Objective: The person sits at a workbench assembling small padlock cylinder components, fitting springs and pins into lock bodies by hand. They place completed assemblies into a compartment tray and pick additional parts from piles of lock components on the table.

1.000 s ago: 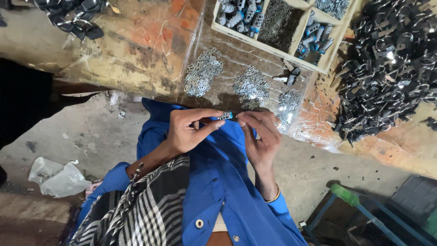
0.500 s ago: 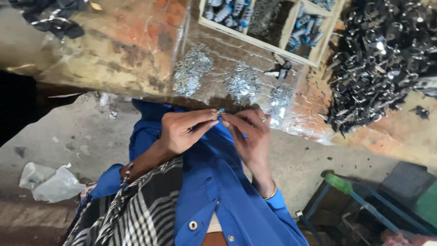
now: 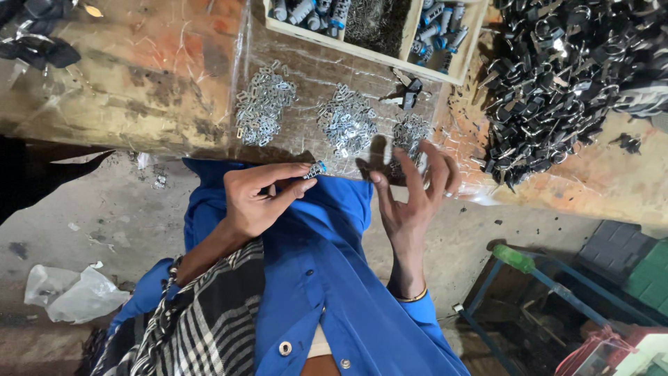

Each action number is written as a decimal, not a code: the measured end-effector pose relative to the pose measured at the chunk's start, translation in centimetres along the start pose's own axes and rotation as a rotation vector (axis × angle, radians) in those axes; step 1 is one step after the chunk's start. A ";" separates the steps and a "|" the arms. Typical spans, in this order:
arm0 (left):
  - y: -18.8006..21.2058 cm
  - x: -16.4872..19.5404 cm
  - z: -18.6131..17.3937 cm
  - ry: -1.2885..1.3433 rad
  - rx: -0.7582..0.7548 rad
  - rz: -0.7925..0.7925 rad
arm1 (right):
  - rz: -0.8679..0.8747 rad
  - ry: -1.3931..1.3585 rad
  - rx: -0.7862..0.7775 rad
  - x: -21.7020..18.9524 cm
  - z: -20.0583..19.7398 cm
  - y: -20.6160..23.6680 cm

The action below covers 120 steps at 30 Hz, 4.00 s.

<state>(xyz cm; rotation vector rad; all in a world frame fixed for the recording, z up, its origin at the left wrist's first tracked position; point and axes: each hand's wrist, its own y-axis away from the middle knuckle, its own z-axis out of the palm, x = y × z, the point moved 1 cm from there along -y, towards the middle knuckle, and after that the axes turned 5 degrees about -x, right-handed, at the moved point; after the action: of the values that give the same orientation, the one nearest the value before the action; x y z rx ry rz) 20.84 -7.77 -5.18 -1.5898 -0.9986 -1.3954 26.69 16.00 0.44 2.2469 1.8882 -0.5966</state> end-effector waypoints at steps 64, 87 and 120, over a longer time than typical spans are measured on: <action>-0.5 0.5 -0.5 -0.251 -0.032 0.300 | -0.077 -0.491 -0.050 -5.4 3.0 -0.2; -0.2 -0.4 -0.8 0.182 0.023 -0.086 | -0.245 -0.171 -0.074 -3.1 1.9 -0.3; 1.0 -0.7 -4.9 0.105 0.222 0.021 | -0.462 0.009 -0.144 -7.6 3.7 -4.0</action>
<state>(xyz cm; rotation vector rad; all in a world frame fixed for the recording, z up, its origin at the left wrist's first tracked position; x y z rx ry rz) 19.83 -12.69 -5.52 -1.3474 -1.0329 -1.2917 21.10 8.56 0.61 1.7341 2.3863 -0.4838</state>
